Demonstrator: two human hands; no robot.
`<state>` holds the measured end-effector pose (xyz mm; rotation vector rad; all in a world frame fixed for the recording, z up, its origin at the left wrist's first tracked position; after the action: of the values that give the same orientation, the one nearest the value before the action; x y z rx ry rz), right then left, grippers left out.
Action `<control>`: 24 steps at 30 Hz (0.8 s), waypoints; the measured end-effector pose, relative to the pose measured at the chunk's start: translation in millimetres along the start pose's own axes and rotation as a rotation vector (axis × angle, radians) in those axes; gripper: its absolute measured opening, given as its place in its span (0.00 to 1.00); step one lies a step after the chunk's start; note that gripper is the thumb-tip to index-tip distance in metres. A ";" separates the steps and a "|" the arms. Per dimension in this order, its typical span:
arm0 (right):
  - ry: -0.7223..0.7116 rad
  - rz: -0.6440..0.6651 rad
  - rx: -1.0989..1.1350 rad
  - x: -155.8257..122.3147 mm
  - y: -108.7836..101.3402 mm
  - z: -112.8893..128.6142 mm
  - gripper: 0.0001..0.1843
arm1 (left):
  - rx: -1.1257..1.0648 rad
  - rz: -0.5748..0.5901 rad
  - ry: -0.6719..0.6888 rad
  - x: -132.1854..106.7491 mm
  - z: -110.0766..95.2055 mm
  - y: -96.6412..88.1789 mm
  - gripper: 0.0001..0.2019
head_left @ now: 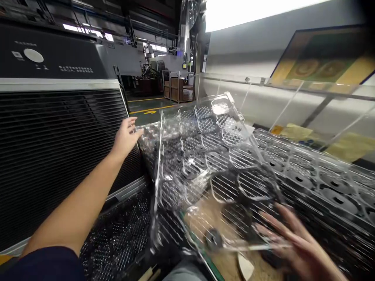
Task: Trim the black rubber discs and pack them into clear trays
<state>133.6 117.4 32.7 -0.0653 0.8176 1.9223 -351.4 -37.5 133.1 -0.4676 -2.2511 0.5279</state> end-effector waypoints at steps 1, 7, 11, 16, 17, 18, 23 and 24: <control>-0.007 0.055 0.094 4.7 29.5 -8.9 0.47 | -0.058 0.014 -0.083 -1.8 6.5 -1.1 0.24; -0.092 0.258 0.377 44.3 181.0 -46.6 0.39 | -0.341 0.200 -0.361 -18.2 31.8 -3.9 0.26; -0.083 0.249 0.285 68.4 208.9 -54.6 0.36 | -0.344 0.148 -0.419 -14.6 50.2 19.5 0.29; 0.053 0.295 0.021 72.6 190.5 -64.0 0.23 | -0.215 0.037 -0.367 -4.5 77.2 69.6 0.20; 0.069 0.300 -0.022 72.8 186.5 -65.3 0.22 | -0.199 0.017 -0.358 -2.7 81.3 76.9 0.20; 0.081 0.308 -0.062 73.1 183.5 -66.5 0.22 | -0.189 -0.002 -0.352 -1.0 84.7 82.5 0.19; 0.129 0.369 -0.231 76.7 180.6 -73.5 0.24 | -0.181 -0.040 -0.341 3.6 94.3 91.7 0.17; 0.130 0.372 -0.259 78.2 180.1 -74.7 0.25 | -0.182 -0.033 -0.335 4.0 95.7 91.9 0.17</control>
<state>-74.3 88.1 37.3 -0.2091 0.6961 2.3903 -410.4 20.7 29.4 -0.4597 -2.6393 0.4092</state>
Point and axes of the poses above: each hand's wrist, its own x-axis towards the middle knuckle, its own y-axis out of the palm, z = x × y, the point moved 2 cm from there along x, towards the middle knuckle, and after that the axes turned 12 degrees about x, right-handed, at the moved point
